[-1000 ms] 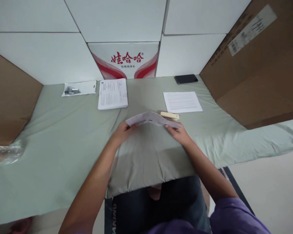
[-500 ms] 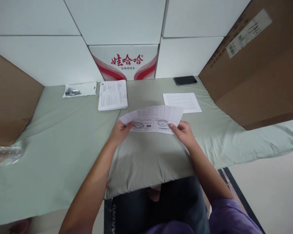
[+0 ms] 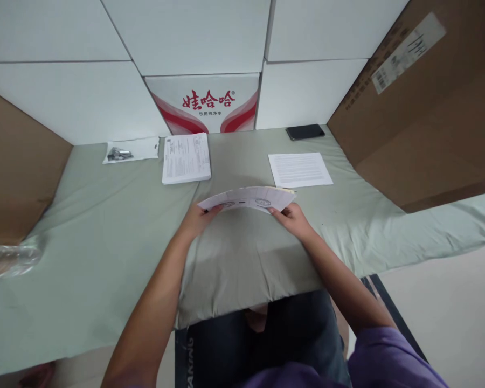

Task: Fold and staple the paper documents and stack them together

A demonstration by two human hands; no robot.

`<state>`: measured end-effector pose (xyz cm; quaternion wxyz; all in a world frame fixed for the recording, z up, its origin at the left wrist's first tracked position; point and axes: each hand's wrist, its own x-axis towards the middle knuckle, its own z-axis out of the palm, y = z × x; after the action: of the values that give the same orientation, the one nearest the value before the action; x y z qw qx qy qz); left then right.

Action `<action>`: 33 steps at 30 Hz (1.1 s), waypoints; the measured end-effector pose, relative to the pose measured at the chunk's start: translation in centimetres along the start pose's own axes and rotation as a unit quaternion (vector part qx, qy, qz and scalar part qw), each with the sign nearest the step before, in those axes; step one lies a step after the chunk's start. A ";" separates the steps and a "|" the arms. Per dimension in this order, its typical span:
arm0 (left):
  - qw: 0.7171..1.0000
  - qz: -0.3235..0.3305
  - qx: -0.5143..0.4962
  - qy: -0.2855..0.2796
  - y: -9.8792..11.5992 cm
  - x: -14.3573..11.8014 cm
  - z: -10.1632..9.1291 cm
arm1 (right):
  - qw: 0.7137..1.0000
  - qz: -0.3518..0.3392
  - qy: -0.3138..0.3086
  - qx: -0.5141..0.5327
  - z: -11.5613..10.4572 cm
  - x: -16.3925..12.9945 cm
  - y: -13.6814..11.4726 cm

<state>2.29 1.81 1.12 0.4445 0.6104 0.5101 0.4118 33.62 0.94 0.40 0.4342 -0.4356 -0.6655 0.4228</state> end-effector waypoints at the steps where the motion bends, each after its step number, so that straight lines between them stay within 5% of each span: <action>1: 1.000 0.003 -0.012 0.014 0.1 0.1 0.1 | 1.000 0.004 -0.004 0.013 -0.1 0.0 -0.1; 7: 0.989 0.002 -0.100 0.106 1.8 -0.2 2.3 | 0.992 0.046 -0.036 0.109 0.6 0.1 -2.0; 14: 0.989 -0.040 -0.146 0.003 2.4 -2.2 6.5 | 0.992 0.071 0.054 0.089 2.1 0.3 -4.4; 18: 0.974 -0.080 -0.213 -0.005 2.9 -2.1 4.3 | 0.990 0.076 0.067 0.102 1.0 0.3 -4.8; 24: 0.971 -0.060 -0.228 -0.032 4.1 -1.7 -0.2 | 0.983 0.110 -0.105 0.105 -0.4 -0.1 -5.6; 28: 0.985 -0.103 -0.138 -0.003 4.1 -2.4 1.4 | 0.962 0.118 -0.222 0.111 -0.3 -0.4 -5.9; 33: 0.989 -0.115 -0.083 0.034 3.9 -2.5 3.5 | 0.965 0.145 -0.179 0.124 0.3 -0.5 -5.6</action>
<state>6.32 -1.47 3.80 0.5207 0.4944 0.5555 0.4193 32.24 -1.06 5.44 0.2923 -0.3872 -0.6045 0.6319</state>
